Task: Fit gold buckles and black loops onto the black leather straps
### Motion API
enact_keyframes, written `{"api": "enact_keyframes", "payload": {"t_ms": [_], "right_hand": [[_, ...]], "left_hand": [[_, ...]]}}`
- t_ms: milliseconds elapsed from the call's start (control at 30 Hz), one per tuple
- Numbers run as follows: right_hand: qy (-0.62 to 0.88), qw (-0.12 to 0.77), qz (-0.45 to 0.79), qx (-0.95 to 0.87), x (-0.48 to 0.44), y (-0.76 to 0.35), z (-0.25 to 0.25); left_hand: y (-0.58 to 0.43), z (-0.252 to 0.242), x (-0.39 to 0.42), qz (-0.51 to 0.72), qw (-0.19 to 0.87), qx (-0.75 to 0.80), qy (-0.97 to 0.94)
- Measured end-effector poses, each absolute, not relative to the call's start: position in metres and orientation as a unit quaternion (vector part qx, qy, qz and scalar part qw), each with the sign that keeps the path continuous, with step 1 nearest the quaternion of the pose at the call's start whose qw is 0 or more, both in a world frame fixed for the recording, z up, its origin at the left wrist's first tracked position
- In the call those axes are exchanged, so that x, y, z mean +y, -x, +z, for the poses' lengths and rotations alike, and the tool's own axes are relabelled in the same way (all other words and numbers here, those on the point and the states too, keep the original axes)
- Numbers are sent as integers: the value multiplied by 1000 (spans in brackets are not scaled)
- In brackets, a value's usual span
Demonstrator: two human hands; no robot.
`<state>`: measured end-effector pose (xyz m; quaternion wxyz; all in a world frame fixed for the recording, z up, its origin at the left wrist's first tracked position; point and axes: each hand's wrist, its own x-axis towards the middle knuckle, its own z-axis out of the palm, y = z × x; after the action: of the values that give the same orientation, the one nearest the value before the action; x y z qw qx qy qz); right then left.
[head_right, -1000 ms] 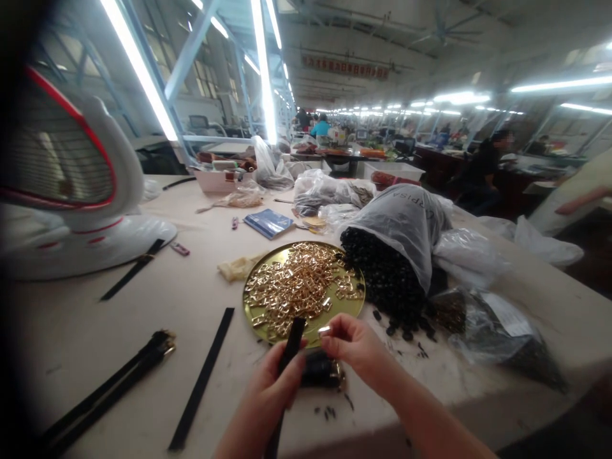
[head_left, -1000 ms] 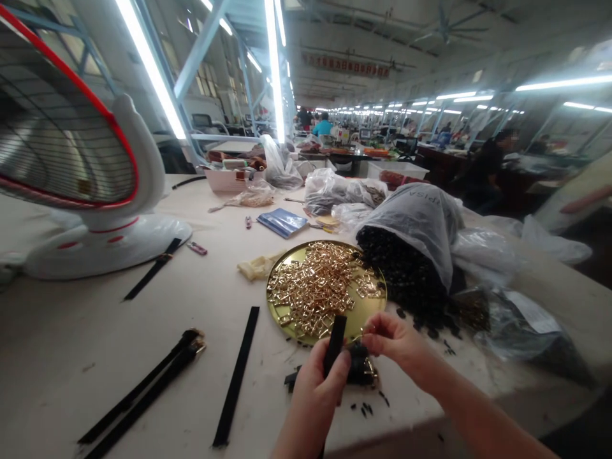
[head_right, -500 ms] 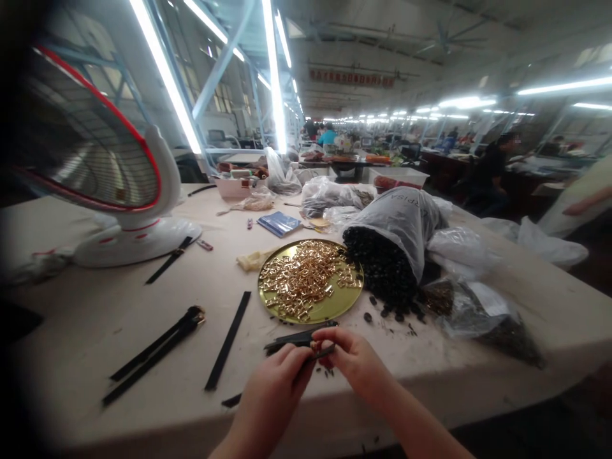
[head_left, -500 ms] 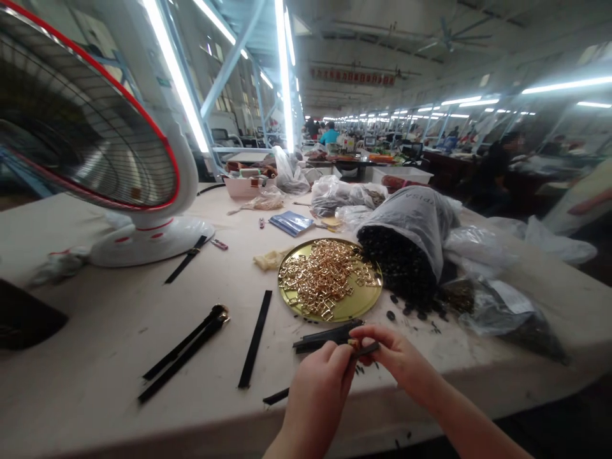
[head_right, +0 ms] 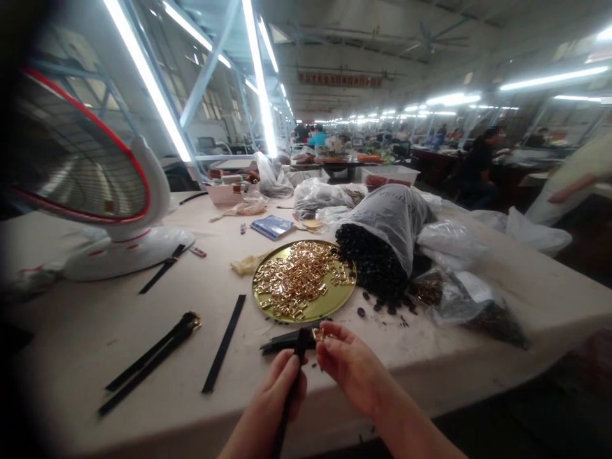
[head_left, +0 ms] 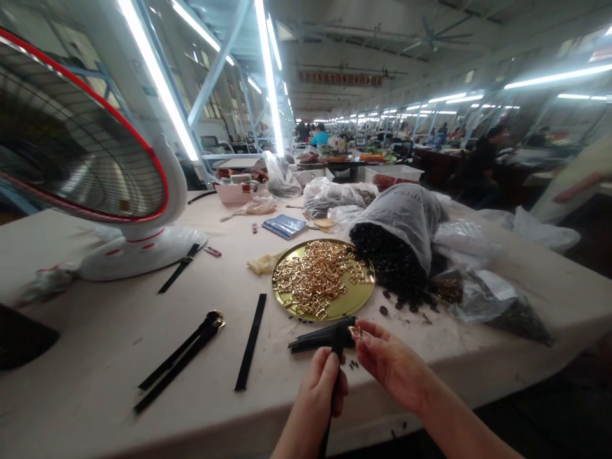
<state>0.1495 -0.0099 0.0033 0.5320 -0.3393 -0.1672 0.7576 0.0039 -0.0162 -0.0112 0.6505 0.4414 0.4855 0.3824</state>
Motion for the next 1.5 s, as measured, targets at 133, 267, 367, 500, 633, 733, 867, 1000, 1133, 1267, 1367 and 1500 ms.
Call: {"api": "enact_keyframes", "payload": {"t_ms": [133,267,367,500,633,733,867,1000,1133,1267,1367,1500], "right_hand": [[333,550,750,-155,-7,-145,-2],[338,553,736,-194,-1,-144,-9],[343,539,737,-222,1,-145,-16],[365,525,724,-259,-1,-141,-25],[376,541,708,-257,-3,-136,-28],[379,552,702,-243,-2,-135,-30],[384,564,684,-256,-1,-137,-32],[344,567,715,-222,0,-138,-33],[286,590,732,-185,0,-134,-30],[272,577,743,-202,-1,-131,-28],[289,557,742,-235,-3,-132,-28],[355,543,704,-289,-6,-135,-28]], "left_hand": [[-9,-25,-17,361,707,450,-409],[-7,-24,-14,348,685,458,-448],[1,-17,-10,329,604,487,-538],[7,-12,-3,298,536,504,-609],[4,-25,1,267,631,503,-526],[2,-32,2,258,663,506,-489],[6,-31,2,257,654,513,-494],[10,-27,2,298,683,499,-443],[8,-30,-2,322,704,488,-404],[4,-30,-8,300,714,464,-429],[7,-23,-11,284,661,475,-507],[11,-12,-10,287,573,493,-589]]}}
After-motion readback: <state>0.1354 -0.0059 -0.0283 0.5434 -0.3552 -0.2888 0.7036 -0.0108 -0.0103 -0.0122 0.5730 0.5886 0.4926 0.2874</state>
